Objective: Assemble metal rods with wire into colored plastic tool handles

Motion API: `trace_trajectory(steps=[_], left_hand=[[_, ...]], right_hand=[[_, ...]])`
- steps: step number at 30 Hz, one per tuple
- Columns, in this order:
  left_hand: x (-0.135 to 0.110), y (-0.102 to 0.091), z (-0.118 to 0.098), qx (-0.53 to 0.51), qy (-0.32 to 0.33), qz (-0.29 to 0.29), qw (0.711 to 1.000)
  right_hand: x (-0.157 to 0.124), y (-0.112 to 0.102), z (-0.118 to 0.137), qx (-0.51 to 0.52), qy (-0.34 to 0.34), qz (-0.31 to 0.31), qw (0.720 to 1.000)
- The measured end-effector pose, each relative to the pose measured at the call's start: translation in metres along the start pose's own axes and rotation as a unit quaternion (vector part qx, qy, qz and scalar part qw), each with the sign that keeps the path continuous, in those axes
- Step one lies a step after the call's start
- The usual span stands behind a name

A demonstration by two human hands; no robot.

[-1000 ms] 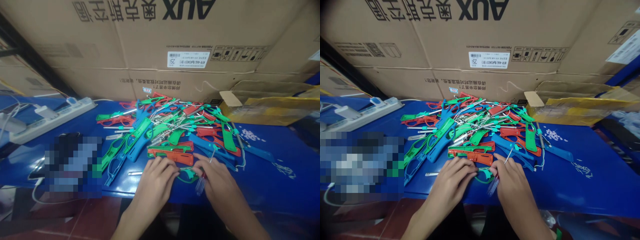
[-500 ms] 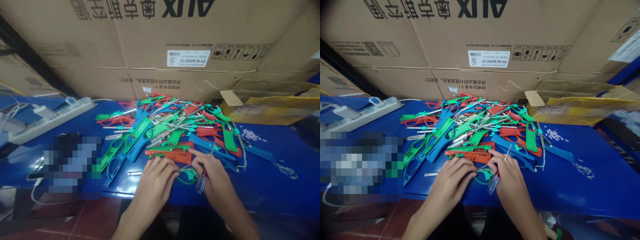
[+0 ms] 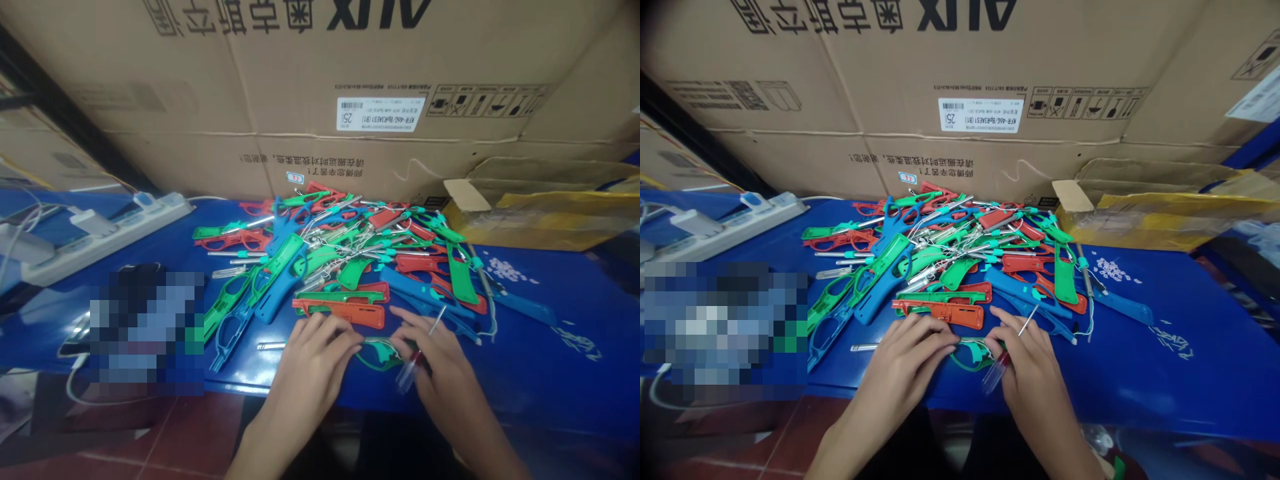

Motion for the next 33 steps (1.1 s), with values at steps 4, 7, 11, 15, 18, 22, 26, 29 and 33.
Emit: trace_trajectory(steps=[4,7,11,15,18,22,26,29,33], left_hand=[[-0.001,0.0,0.001,0.001,0.0,-0.003,1.0],[-0.002,0.001,0.002,-0.005,0.0,-0.006,1.0],[-0.002,0.001,0.002,-0.007,0.008,-0.013,1.0],[-0.003,0.0,0.0,-0.003,0.017,-0.023,1.0],[-0.003,-0.001,-0.001,-0.002,0.02,-0.026,0.999],[-0.003,0.0,0.0,-0.001,0.018,-0.022,1.0],[-0.002,0.0,0.001,0.0,0.018,-0.02,1.0],[-0.003,0.001,0.001,0.002,0.017,-0.019,1.0],[-0.006,0.003,-0.001,0.016,0.015,-0.014,1.0]], right_hand=[[-0.003,0.002,-0.004,0.023,0.009,0.013,1.0],[-0.004,0.003,-0.006,0.037,0.006,0.017,0.999],[-0.005,0.005,-0.002,0.027,-0.021,0.015,0.999],[-0.007,0.012,0.009,-0.032,-0.09,0.03,0.995],[-0.008,0.013,0.011,-0.044,-0.097,0.02,0.994],[-0.007,0.014,0.009,-0.038,-0.09,0.015,0.995],[-0.007,0.015,0.008,-0.027,-0.089,0.015,0.996],[-0.007,0.015,0.007,-0.025,-0.09,0.007,0.996],[-0.007,0.018,0.005,-0.023,-0.089,0.016,0.996]])
Point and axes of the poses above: each hand's wrist, its own x-axis towards the middle knuckle, its own y-axis out of the palm, z = x × y, the point moved 7 cm from there along x, towards the middle knuckle, and after that the axes turned 15 degrees about z, right-handed, at the moved point
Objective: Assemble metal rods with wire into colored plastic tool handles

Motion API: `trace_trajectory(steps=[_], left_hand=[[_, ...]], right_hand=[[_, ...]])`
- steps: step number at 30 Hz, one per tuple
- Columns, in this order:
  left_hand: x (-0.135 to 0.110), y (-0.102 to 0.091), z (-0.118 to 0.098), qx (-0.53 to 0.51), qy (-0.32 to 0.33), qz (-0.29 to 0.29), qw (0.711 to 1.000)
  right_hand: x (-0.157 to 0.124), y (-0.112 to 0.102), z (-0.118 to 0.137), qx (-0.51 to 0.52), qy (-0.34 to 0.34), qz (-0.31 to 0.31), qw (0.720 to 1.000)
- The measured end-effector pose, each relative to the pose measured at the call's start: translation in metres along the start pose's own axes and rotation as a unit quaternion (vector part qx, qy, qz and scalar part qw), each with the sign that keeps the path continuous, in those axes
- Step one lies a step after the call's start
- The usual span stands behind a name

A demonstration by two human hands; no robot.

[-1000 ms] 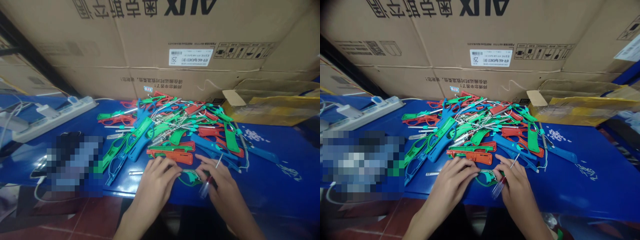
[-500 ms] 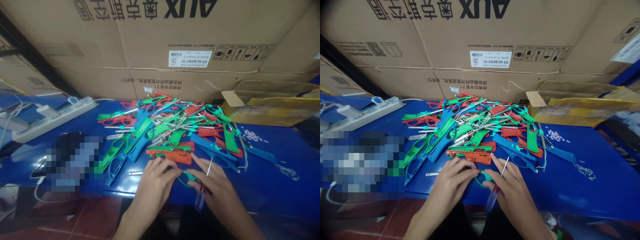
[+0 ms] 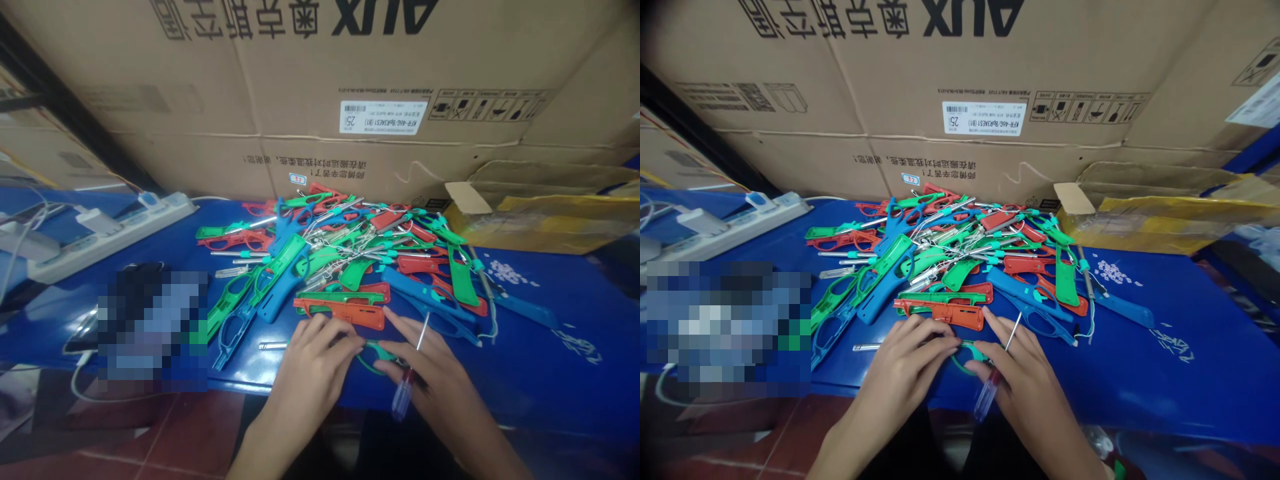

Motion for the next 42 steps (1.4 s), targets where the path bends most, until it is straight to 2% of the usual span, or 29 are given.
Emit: trace_trajectory(steps=[6,15,19,27,42], left_hand=[[0.001,0.0,0.0,0.004,0.0,0.003,1.0],[0.0,-0.001,-0.003,0.018,0.001,-0.015,1.0],[-0.006,-0.009,-0.004,0.009,0.001,-0.041,0.999],[-0.016,-0.025,0.008,0.017,-0.015,-0.045,0.999],[-0.01,-0.018,0.013,-0.026,-0.002,-0.02,0.999]], right_hand=[[-0.001,-0.003,0.004,-0.018,-0.01,-0.01,1.0],[0.004,-0.005,0.008,-0.027,-0.014,0.011,0.999],[0.005,-0.006,0.009,-0.025,-0.016,0.006,1.0],[0.003,-0.004,0.008,-0.006,-0.005,0.024,1.0],[0.006,-0.005,0.011,-0.002,-0.009,0.027,1.0]])
Point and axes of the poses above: each hand's wrist, its own x-axis towards the middle knuckle, its own y-axis out of the palm, z = x × y, the point moved 7 cm from there along x, towards the middle knuckle, and after that the axes turned 15 degrees about z, right-handed, at the moved point
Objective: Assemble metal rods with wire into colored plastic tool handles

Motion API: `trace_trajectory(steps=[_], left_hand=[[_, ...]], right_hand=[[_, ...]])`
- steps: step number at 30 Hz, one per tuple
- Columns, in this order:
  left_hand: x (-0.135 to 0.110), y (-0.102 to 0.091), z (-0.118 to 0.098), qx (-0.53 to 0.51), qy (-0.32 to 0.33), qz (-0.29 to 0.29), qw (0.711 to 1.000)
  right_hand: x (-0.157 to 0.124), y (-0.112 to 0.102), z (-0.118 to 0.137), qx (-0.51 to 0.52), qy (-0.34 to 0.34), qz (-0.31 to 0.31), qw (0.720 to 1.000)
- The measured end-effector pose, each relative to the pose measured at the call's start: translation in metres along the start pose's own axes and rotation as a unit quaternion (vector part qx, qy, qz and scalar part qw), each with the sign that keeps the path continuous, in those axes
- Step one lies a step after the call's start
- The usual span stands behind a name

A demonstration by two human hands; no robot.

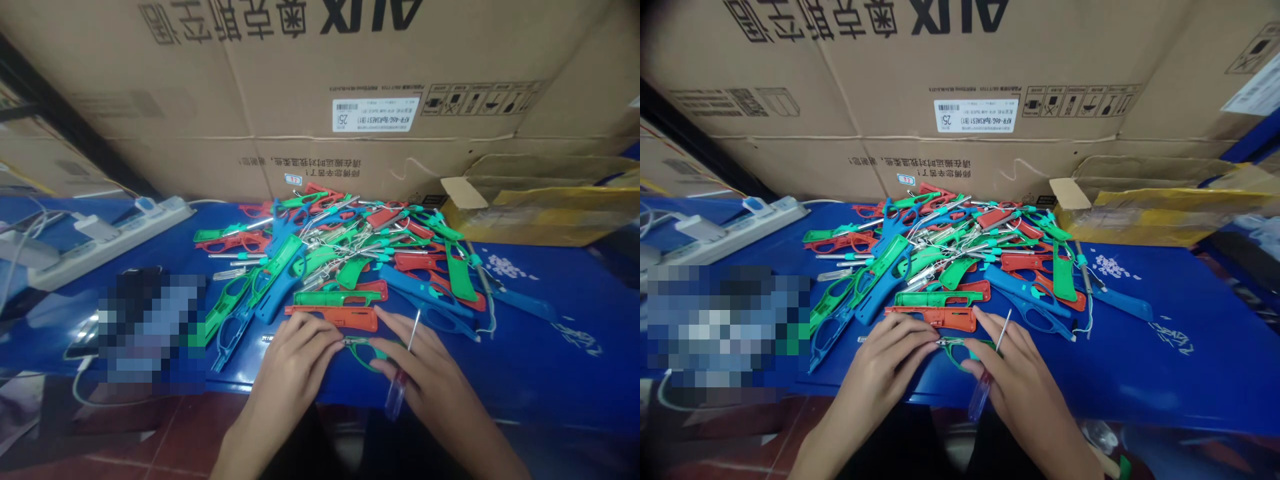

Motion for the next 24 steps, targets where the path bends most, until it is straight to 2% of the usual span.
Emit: trace_trajectory(steps=[12,21,24], left_hand=[[0.003,0.002,-0.002,0.083,-0.019,0.001,0.996],[-0.002,-0.001,-0.007,0.063,0.006,-0.014,0.998],[-0.002,-0.001,-0.007,0.07,0.005,-0.023,0.997]], right_hand=[[0.001,-0.006,0.004,0.002,-0.011,-0.018,1.0],[0.001,-0.008,0.004,0.036,0.001,-0.025,0.999],[-0.001,-0.017,0.004,0.058,0.0,-0.055,0.997]])
Point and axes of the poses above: each hand's wrist, its own x-axis towards the middle knuckle, its own y-axis out of the palm, z = x × y, the point moved 7 cm from there along x, towards the middle knuckle, and after that the axes turned 15 degrees about z, right-handed, at the moved point
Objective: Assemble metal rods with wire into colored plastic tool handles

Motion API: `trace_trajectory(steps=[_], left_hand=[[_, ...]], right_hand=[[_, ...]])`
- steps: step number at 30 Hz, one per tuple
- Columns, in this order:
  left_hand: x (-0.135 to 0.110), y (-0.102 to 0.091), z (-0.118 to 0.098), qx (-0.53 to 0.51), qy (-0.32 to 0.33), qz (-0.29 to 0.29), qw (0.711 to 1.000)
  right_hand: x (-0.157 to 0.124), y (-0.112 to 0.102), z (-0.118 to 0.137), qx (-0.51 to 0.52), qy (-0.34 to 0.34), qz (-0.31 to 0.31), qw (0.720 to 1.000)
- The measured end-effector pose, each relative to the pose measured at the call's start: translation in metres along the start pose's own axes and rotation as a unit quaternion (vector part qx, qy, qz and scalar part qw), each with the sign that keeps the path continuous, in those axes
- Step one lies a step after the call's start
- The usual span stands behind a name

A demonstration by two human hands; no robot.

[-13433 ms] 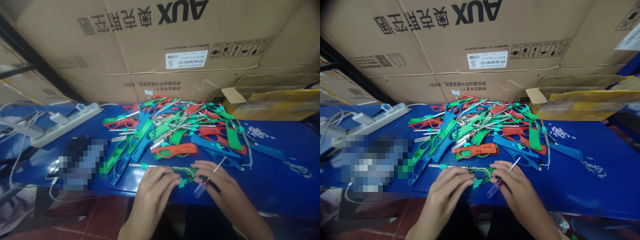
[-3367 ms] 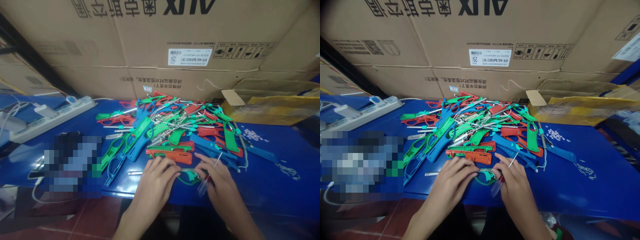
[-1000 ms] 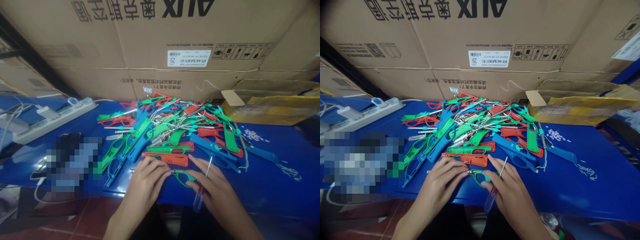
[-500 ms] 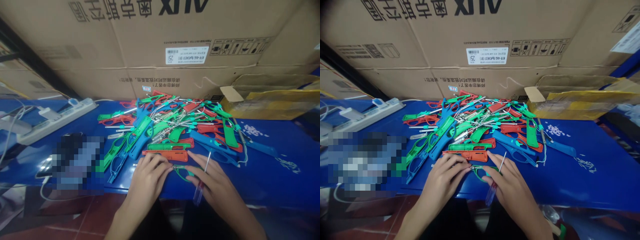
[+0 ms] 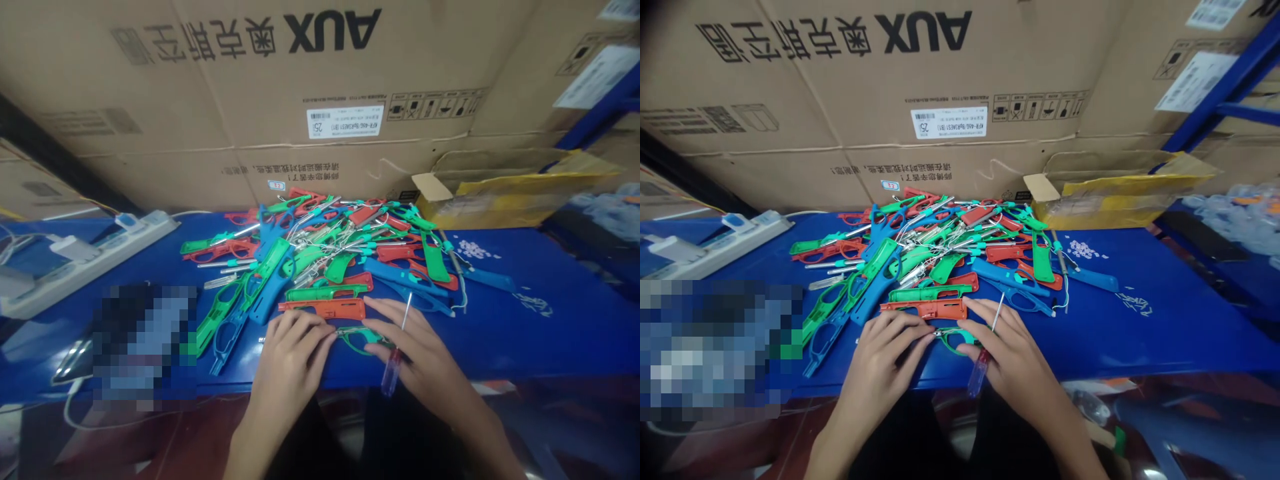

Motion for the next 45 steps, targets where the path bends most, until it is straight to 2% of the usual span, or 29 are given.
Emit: trace_trajectory(steps=[4,7,10,14,21,24,29,36,40,45], left_hand=[[0.0,0.001,-0.001,0.009,0.001,0.0,1.0],[-0.002,0.001,-0.001,0.015,-0.001,-0.003,1.0],[-0.003,0.002,0.0,0.027,-0.002,-0.009,1.0],[-0.005,0.003,0.0,0.035,0.01,-0.019,0.999],[-0.007,-0.001,0.002,-0.01,0.006,-0.023,1.0],[-0.007,-0.002,0.002,-0.038,0.006,-0.011,0.999],[-0.008,-0.003,0.001,-0.05,0.005,-0.003,0.999],[-0.009,-0.003,0.006,-0.076,-0.006,-0.02,0.997],[-0.011,-0.004,0.009,-0.079,-0.016,-0.046,0.996],[-0.012,-0.008,0.013,-0.084,-0.025,-0.085,0.993]], right_hand=[[-0.007,-0.025,-0.014,0.036,0.036,-0.066,0.997],[-0.013,-0.047,-0.036,0.033,0.084,-0.116,0.989],[-0.011,-0.063,-0.06,0.033,0.129,-0.136,0.982],[0.016,-0.07,-0.086,0.039,0.154,-0.11,0.981],[0.097,-0.083,-0.111,0.027,0.072,-0.017,0.997],[0.125,-0.077,-0.108,0.025,0.027,0.026,0.999],[0.172,-0.04,-0.082,-0.006,-0.044,0.105,0.993],[0.239,-0.002,-0.069,-0.084,-0.063,0.231,0.967],[0.25,0.008,-0.065,-0.132,-0.079,0.286,0.946],[0.243,-0.007,-0.056,-0.185,-0.082,0.267,0.942]])
Point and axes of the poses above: each hand's wrist, its own x-axis towards the middle knuckle, its own y-axis out of the palm, z = x × y, the point moved 7 cm from there along x, towards the middle knuckle, and after that the axes turned 15 degrees about z, right-handed, at the moved point
